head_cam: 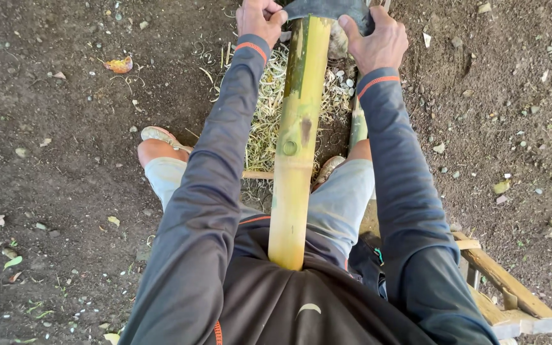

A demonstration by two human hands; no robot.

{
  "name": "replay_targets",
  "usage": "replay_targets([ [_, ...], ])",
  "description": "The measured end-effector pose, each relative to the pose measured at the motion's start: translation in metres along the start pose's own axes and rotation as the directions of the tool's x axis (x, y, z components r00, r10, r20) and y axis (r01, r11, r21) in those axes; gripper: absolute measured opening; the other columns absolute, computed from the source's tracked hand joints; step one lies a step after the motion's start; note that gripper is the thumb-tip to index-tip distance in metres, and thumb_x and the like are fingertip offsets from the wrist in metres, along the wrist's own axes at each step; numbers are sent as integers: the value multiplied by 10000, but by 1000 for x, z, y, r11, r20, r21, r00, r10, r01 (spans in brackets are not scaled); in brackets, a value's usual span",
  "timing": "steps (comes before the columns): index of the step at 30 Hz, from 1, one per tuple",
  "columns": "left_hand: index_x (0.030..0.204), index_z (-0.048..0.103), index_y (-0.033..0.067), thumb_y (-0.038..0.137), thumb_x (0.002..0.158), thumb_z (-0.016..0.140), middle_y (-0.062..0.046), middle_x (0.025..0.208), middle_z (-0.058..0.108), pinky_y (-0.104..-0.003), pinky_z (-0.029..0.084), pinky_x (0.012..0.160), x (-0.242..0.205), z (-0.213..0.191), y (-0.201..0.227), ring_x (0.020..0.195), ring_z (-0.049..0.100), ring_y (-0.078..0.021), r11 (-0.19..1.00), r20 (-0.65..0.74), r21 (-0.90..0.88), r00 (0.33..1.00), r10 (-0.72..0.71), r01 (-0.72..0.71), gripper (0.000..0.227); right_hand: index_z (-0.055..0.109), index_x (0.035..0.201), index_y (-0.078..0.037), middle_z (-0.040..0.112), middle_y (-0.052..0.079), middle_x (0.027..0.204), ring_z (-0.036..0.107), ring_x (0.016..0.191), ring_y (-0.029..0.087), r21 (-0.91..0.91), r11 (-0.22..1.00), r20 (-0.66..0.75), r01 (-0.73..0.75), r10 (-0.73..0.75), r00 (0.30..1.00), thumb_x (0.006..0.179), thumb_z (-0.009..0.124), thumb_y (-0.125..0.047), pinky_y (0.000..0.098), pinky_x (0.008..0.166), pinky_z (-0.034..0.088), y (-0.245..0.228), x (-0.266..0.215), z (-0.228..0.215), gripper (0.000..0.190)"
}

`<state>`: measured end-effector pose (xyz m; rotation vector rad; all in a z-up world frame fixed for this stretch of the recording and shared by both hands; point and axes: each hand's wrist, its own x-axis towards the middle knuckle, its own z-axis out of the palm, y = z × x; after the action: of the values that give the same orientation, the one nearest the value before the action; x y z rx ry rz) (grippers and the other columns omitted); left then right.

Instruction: Scraping the outer layer of a bamboo pole with a knife.

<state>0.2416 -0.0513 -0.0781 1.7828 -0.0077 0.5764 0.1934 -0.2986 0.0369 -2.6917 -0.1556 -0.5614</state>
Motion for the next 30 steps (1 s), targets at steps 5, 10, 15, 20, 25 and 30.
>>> replay_targets([
  [5,772,725,14,51,768,861,-54,667,698,-327,540,559,-31,-22,25,594,644,-153,999,28,43,999,-20,19,141,681,834,-35,694,146,701,661,679,374,-66,989,-123,129,-137,983,867,888,-522,509,632,512,-3,-29,-7,530],
  [10,805,706,19,37,829,810,-36,678,695,-306,520,539,-66,-47,49,578,636,-109,992,146,13,982,-124,123,108,642,823,-47,634,111,659,636,611,331,-12,992,-100,127,-127,987,901,895,-517,462,601,499,-18,-63,-27,540],
  [15,766,659,31,33,859,808,-23,712,658,-294,500,508,-106,-64,57,572,580,-108,990,156,98,981,-113,99,176,644,843,-51,588,89,624,601,552,304,65,990,-88,123,-117,989,914,916,-469,426,565,484,-27,-97,-46,504],
  [20,823,627,-6,15,848,797,-50,751,633,-285,498,532,-133,-88,95,598,614,-104,999,150,-32,989,-15,20,174,588,800,-31,550,84,623,565,529,240,136,987,-5,84,-85,996,932,906,-419,398,558,469,-42,-124,-64,518],
  [25,816,665,15,37,863,779,-36,685,676,-280,495,524,-166,-122,118,573,624,-92,981,293,-17,939,-180,193,125,636,814,-20,566,87,626,563,524,231,176,984,59,40,-51,997,905,901,-408,382,545,458,-50,-150,-86,479],
  [30,794,687,35,67,795,793,-37,678,697,-270,519,531,-173,-143,129,585,641,-69,958,553,4,798,-240,286,111,646,760,4,522,103,560,491,503,232,222,958,426,-180,71,902,869,900,-436,389,515,398,-43,-156,-102,519],
])
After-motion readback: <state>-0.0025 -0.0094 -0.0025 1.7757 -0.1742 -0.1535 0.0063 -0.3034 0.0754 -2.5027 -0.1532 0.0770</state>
